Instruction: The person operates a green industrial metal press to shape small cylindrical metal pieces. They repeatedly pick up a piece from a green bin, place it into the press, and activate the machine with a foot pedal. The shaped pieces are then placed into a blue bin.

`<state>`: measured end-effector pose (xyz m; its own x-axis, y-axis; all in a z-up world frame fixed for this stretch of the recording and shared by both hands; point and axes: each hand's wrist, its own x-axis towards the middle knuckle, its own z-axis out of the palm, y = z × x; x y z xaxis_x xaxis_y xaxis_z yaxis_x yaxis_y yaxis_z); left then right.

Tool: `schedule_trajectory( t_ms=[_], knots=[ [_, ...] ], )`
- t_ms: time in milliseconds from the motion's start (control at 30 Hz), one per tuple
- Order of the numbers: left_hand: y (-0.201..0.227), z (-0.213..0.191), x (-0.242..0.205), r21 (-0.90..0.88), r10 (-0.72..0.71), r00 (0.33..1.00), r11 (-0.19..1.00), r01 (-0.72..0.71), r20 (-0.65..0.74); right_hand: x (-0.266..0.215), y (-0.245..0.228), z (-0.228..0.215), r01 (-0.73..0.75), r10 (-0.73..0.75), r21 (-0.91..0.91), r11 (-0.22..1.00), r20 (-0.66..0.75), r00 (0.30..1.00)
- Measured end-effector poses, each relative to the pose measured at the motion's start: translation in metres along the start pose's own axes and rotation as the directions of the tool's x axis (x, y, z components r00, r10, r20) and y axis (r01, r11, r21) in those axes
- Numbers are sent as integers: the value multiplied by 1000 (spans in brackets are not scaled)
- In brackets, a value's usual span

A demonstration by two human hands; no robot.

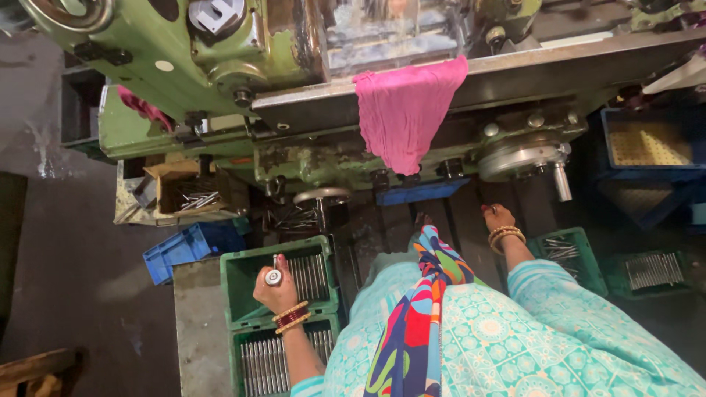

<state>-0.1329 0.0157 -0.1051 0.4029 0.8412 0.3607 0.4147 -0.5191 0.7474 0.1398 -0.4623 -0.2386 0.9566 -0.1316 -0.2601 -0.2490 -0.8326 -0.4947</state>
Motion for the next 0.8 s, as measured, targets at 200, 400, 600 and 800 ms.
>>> schedule_trajectory(
  t_ms=[200,400,600,800],
  knots=[
    [3,4,-5,-61,39,999,997,-39,-3,-4,10,4,-61,64,-46,997,62,996],
    [8,7,-9,-67,74,997,995,-72,30,-6,-11,2,-6,7,71,997,-7,1000],
    [11,5,-5,-56,46,998,997,-43,40,-10,-19,5,5,-13,177,984,45,999],
    [14,8,-6,-48,105,994,994,-103,35,-3,-9,10,44,-49,94,995,51,998]
  ],
)
